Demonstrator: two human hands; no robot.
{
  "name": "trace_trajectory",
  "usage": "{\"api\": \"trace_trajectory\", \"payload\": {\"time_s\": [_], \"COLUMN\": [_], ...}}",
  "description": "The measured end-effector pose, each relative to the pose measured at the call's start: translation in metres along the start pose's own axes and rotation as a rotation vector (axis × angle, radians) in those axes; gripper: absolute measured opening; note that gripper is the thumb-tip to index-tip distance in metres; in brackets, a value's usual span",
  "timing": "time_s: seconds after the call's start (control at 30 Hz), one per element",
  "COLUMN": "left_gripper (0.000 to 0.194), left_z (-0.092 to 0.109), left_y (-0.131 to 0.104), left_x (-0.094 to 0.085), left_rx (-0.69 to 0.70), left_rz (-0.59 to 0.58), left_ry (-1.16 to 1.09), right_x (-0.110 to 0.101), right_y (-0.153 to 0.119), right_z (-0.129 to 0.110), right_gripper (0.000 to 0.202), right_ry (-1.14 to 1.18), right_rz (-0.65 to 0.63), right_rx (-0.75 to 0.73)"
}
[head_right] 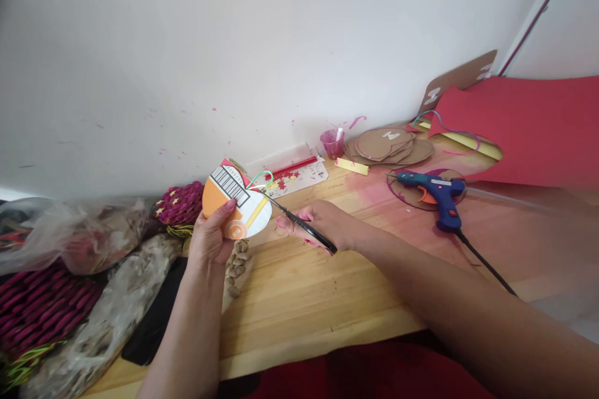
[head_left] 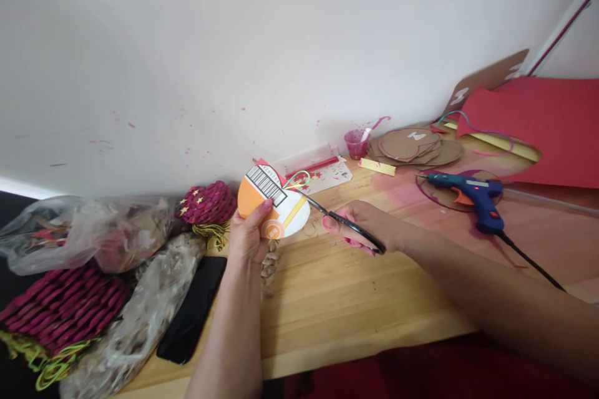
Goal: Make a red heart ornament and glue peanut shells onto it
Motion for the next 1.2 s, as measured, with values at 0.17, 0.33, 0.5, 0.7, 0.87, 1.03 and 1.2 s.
{"api": "trace_trajectory", "payload": {"time_s": [0.17,0.33,0.5,0.7,0.87,1.03,1.2], "left_gripper": [0.048,0.049,0.048,0.049,0.053,0.057,0.052], "left_z": [0.0007,0.0016,0.0024,0.0052,0.0069,0.0056,0.0048], "left_y": [0.0001,-0.0008,-0.0016,0.0001,0.0018,0.0,-0.0006], "left_x": [-0.0001,0.0013,0.0017,-0.0015,-0.0036,-0.0053,-0.005], "left_rx": [-0.01,-0.031,-0.043,-0.075,-0.101,-0.133,-0.142], "left_rz": [-0.002,0.007,0.009,0.009,0.006,-0.05,-0.073], "left_ry": [0.001,0.004,-0.004,0.003,0.033,0.081,0.091], "right_x": [0.0,-0.0008,-0.0014,-0.0026,-0.0023,-0.0018,-0.0031], "right_y": [-0.0011,-0.0004,0.001,-0.0011,-0.0021,-0.0021,-0.0008], "right_z": [0.0002,-0.0053,-0.0071,-0.0067,-0.0053,-0.0072,-0.0065], "right_gripper": [0.063,0.067,0.067,0.063,0.057,0.061,0.061], "right_ry": [-0.052,-0.169,-0.208,-0.22,-0.188,-0.205,-0.214], "right_rz": [0.017,0.037,0.041,0.068,0.064,0.032,0.014], "right_rx": [-0.038,-0.06,-0.063,-0.037,-0.034,-0.029,-0.01]}}
Point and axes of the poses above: each hand's wrist, its own y-axis towards the middle knuckle, its own x-axis out of the palm, z = x × y, the point moved 2 cm from there along y, towards the middle knuckle, and after that the axes turned 5 degrees about -x, right-handed, at the moved point
